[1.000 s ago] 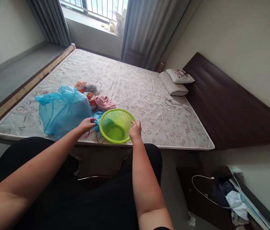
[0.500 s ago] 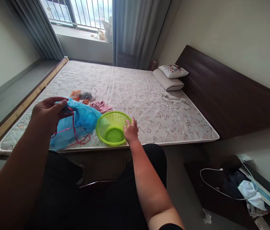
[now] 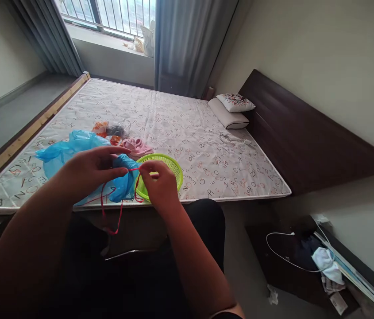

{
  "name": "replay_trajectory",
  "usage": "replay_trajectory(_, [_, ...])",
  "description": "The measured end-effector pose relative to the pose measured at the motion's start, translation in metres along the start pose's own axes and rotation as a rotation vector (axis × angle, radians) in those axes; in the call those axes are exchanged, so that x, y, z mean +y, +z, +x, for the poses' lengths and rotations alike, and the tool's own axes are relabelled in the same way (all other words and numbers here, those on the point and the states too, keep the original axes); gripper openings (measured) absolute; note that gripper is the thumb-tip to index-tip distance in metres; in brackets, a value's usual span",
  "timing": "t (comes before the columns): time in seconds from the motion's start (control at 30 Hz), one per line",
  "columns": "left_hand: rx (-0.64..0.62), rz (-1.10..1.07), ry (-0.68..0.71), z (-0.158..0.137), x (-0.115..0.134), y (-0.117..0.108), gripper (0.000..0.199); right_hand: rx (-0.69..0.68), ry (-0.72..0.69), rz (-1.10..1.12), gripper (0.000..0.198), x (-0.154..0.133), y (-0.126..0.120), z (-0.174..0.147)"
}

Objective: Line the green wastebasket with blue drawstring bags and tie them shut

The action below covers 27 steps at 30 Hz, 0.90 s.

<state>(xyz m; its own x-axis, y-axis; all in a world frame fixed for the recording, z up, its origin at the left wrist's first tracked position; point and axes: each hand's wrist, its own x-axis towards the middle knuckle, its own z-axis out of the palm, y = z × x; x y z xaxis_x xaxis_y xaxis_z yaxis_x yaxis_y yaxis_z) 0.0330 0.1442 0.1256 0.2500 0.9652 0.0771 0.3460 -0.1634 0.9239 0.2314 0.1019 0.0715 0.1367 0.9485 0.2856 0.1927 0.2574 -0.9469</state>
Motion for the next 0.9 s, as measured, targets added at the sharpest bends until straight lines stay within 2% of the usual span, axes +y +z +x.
replay_trajectory(0.13, [-0.017, 0.013, -0.031, 0.001, -0.001, -0.006, 0.045, 0.090, 0.103, 0.180, 0.016, -0.007, -0.008, 0.001])
replay_trajectory(0.2, [-0.033, -0.037, -0.032, 0.001, -0.001, -0.007, 0.045, 0.014, 0.131, 0.237, 0.017, -0.017, -0.009, -0.001])
replay_trajectory(0.27, [-0.050, -0.104, -0.023, 0.000, -0.001, -0.007, 0.046, -0.142, 0.121, 0.186, 0.019, -0.026, -0.006, -0.004])
replay_trajectory(0.33, [-0.076, -0.161, -0.004, -0.001, -0.001, -0.006, 0.051, -0.239, 0.077, 0.047, 0.032, -0.033, 0.000, -0.008])
replay_trajectory(0.4, [-0.134, -0.200, 0.029, -0.002, -0.001, -0.006, 0.064, -0.218, 0.045, -0.089, 0.038, -0.036, 0.006, -0.011])
replay_trajectory(0.5, [-0.218, -0.189, 0.086, -0.002, -0.001, -0.010, 0.088, -0.125, 0.054, -0.167, 0.028, -0.036, 0.010, -0.012])
replay_trajectory(0.57, [-0.225, -0.139, 0.101, -0.002, -0.001, -0.014, 0.094, -0.102, 0.063, -0.177, 0.025, -0.037, 0.008, -0.012])
replay_trajectory(0.7, [-0.193, -0.085, 0.114, -0.001, -0.002, -0.022, 0.078, -0.153, -0.017, -0.297, 0.012, -0.045, 0.002, -0.012])
replay_trajectory(0.77, [-0.196, -0.092, 0.117, -0.001, -0.002, -0.024, 0.068, -0.192, -0.056, -0.367, 0.013, -0.050, 0.002, -0.013])
replay_trajectory(0.9, [-0.240, -0.126, 0.119, -0.002, -0.001, -0.027, 0.056, -0.176, -0.007, -0.342, 0.020, -0.055, 0.005, -0.015])
